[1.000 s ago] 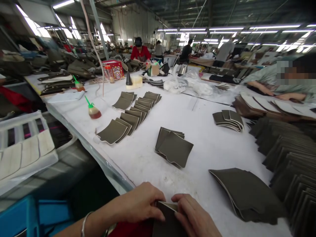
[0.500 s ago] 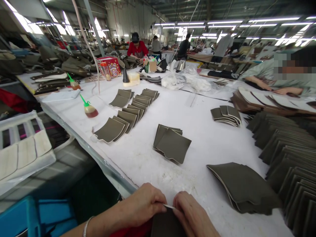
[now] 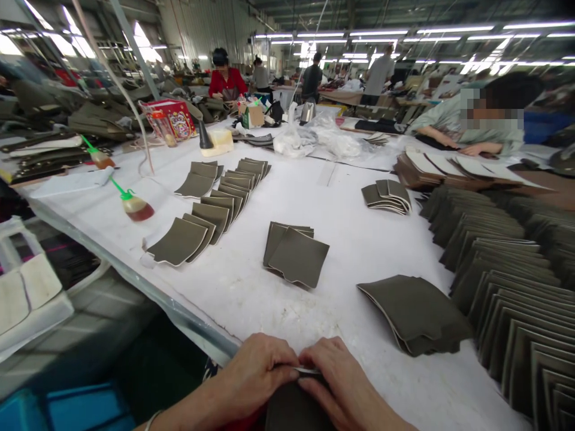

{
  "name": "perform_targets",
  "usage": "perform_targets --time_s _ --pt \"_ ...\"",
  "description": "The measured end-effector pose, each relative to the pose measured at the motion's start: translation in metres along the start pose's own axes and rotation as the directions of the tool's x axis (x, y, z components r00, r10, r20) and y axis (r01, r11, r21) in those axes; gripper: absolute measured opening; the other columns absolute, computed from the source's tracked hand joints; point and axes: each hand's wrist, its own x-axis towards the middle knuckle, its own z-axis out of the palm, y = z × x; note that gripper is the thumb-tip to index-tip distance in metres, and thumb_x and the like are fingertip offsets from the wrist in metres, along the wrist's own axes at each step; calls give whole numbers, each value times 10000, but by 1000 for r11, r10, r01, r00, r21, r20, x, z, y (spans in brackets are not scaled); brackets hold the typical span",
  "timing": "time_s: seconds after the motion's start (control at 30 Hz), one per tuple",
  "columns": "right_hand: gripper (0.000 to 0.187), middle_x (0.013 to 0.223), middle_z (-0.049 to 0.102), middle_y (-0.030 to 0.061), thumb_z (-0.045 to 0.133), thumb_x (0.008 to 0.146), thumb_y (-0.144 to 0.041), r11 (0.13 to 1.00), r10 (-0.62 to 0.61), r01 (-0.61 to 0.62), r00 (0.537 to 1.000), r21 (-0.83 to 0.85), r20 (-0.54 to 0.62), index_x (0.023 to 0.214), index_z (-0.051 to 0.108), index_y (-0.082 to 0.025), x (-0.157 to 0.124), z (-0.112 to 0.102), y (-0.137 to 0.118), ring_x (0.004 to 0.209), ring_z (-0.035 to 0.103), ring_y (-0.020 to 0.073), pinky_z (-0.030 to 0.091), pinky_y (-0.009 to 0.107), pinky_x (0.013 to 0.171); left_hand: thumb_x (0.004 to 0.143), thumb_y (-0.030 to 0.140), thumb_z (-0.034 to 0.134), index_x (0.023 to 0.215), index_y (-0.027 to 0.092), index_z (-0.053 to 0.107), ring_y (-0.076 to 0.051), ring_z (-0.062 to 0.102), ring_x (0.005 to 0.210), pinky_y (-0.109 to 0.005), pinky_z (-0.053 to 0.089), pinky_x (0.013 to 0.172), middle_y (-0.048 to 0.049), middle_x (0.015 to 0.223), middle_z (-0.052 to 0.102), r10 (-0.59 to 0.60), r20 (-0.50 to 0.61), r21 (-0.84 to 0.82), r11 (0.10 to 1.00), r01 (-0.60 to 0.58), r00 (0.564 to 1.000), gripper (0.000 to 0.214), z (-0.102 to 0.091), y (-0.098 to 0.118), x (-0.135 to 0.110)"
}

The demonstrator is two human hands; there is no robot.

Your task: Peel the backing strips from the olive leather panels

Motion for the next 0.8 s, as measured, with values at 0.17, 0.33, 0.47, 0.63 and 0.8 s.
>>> perform_targets --time_s 0.17,0.33,0.47,0.63,0.8 --pt "152 851 656 -3 512 940 -144 997 -49 51 998 -54 43 865 632 -198 1 -6 -4 831 559 168 308 376 853 859 225 542 785 206 715 -124 603 747 -197 370 676 30 752 671 -41 -21 15 999 41 999 189 1 2 -1" --pt "234 771 645 -20 504 950 -153 990 -42 52 996 -132 78 725 558 -183 -13 -25 5 807 552 161 288 378 839 857 255 551 747 190 706 -131 595 727 -206 377 672 20 724 663 -62 -52 -3 998 62 997 201 3 -3 -2" --pt "307 759 635 -10 433 989 -221 976 -53 75 992 -205 114 687 475 -190 -28 -40 13 773 551 170 315 376 803 863 260 547 739 185 702 -136 599 732 -213 382 681 11 728 666 -60 -33 -19 998 59 998 212 2 -4 -1" --pt "324 744 627 7 409 990 -235 988 -60 61 998 -141 13 677 488 -202 -34 -35 18 751 541 173 368 332 741 875 275 567 802 204 702 -175 575 854 -261 373 767 -16 814 675 -22 -48 210 977 32 999 169 2 5 6" --pt "467 713 628 27 285 1025 -391 988 -90 82 994 -131 -61 700 567 -208 -31 -21 21 698 560 169 402 291 662 901 306 551 858 209 694 -203 605 837 -309 368 801 -40 851 708 50 115 411 907 -93 992 178 21 19 24"
